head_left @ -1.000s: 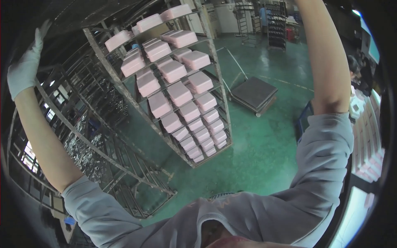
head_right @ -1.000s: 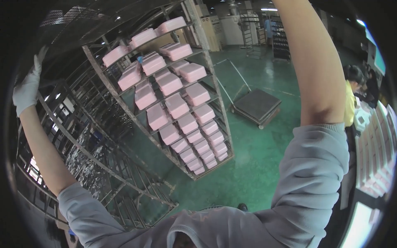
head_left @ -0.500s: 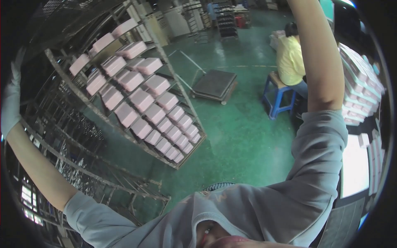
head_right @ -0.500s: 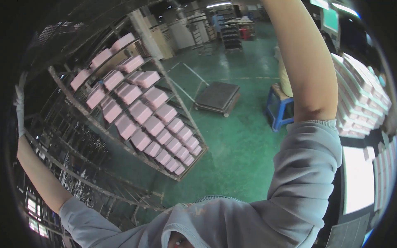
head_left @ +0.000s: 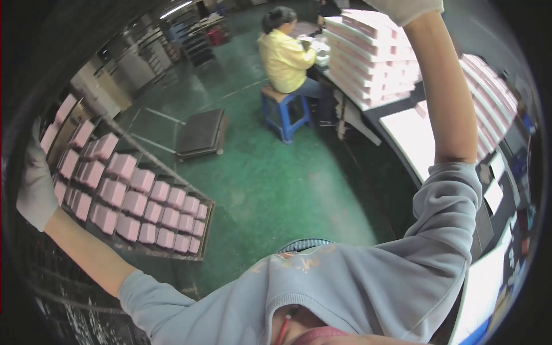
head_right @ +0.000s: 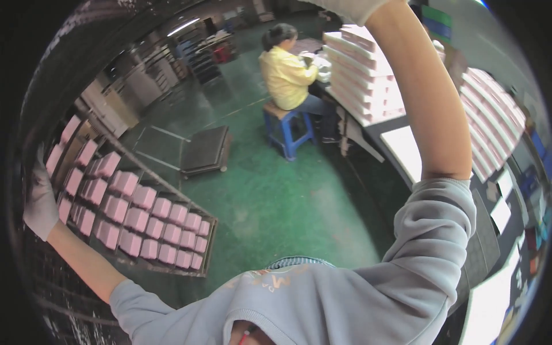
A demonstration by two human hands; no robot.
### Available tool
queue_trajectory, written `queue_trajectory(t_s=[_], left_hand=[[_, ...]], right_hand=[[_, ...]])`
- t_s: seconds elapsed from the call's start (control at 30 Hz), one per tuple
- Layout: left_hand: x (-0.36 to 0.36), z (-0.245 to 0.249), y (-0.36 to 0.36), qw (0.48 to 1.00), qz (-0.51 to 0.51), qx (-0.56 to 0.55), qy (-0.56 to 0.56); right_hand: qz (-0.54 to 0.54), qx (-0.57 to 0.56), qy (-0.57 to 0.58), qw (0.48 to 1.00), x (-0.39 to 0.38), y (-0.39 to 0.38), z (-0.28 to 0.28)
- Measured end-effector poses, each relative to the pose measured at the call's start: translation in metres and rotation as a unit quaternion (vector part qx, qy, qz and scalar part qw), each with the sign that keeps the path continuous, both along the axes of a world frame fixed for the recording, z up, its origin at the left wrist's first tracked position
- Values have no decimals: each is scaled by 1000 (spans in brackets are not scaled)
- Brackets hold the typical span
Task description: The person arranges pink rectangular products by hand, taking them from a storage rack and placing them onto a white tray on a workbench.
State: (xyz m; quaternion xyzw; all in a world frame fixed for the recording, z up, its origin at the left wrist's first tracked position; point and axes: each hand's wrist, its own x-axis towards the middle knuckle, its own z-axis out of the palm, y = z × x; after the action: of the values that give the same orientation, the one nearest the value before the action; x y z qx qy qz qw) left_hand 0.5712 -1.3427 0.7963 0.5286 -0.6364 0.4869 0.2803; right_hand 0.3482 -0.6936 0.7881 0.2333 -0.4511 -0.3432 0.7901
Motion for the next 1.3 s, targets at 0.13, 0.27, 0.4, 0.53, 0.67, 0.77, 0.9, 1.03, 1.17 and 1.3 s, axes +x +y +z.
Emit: queue_trajectory(t_s=[0.13, 0.27, 0.4, 0.53, 0.67, 0.77, 0.9, 1.03, 1.17, 1.3], left_hand=[[-73, -92, 146, 983, 79, -151, -64], [-134, -152, 118, 857, 339, -361, -145], [-217, -170, 173, 646, 518, -543, -141], [-245, -141, 320, 795, 183, -576, -48], [-222, -119, 435, 831, -159, -531, 43], [-249, -177, 425, 779, -410, -465, 93], [-328, -274, 395, 635, -688, -330, 126], [-335, -316, 467, 423, -882, -166, 124], [-372, -379, 531, 584, 75, -806, 55], [-369, -397, 610, 456, 404, -768, 199]], right_hand=[[26, 103, -351, 930, 15, 96, -31], [50, 99, -446, 888, 19, 182, -63], [375, -335, -697, 512, 85, 181, -90], [173, -557, -657, 478, 117, 196, -110], [50, -627, -646, 432, 179, 160, -112], [354, -753, -543, 111, 197, 176, -140], [400, -800, -440, 83, 193, 226, -191], [450, -825, -338, 51, 265, 229, -247], [495, -836, -234, 28, 310, 231, -289], [387, -899, -154, 133, 338, 218, -314]])
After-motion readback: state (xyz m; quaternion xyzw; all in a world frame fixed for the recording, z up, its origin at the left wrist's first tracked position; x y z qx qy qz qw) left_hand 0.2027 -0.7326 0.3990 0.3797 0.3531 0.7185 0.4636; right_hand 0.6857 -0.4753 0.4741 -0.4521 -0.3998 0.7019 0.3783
